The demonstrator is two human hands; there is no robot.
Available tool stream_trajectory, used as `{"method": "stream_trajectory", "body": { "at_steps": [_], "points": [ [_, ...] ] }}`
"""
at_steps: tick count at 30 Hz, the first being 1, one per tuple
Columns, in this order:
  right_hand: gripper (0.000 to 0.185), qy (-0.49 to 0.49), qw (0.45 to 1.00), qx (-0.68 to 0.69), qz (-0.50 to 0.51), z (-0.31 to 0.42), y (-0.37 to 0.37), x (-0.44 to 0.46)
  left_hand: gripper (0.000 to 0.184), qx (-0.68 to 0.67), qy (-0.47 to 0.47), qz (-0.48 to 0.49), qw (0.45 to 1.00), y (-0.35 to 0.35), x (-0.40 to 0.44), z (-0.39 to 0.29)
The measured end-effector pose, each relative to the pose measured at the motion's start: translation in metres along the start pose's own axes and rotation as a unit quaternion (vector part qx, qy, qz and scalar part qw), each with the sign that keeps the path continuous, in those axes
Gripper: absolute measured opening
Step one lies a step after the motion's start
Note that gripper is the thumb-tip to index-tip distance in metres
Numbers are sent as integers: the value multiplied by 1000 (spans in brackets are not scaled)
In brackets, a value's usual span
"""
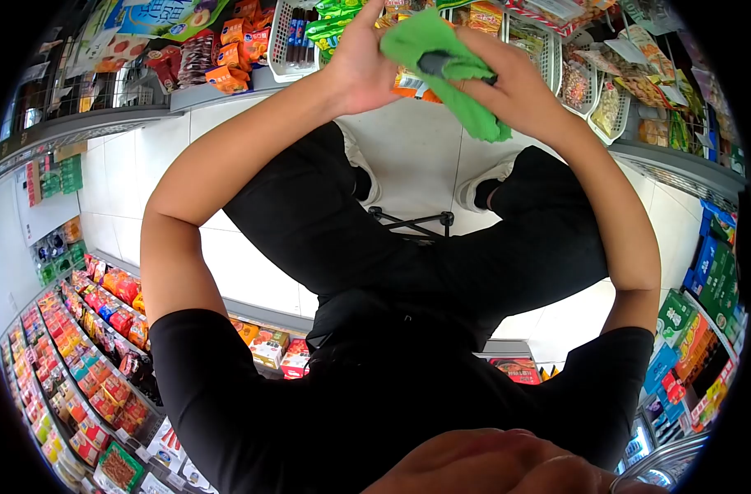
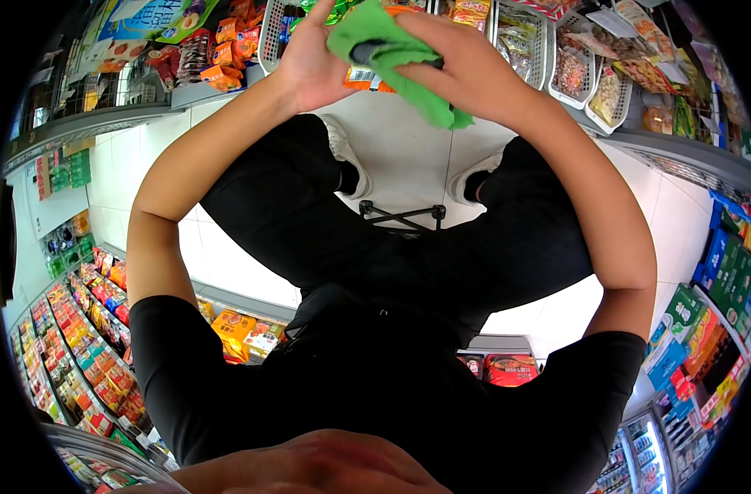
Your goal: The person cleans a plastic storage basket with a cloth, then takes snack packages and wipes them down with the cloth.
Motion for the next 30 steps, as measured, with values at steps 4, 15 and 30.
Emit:
{"method": "stream_trajectory", "body": {
  "at_steps": [4,15,30],
  "points": [
    [47,-49,996,-21,68,13,8,-1,89,-27,15,54,998,-14,10,-1],
    [52,-22,999,-26,-15,1,-6,-3,71,-5,9,48,999,-2,3,-8],
    [50,44,998,-2,-44,-5,-10,-1,60,-40,38,151,987,-1,2,-18]
  ]
}}
Point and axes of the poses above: each hand's wrist, its own x-axis towards the middle knuckle, its own y-axis out of the palm, z = x × y, the point moved 8 cm from there along x, towards the middle knuckle, and after that the axes turned 6 degrees about x, right-handed, at the moved point
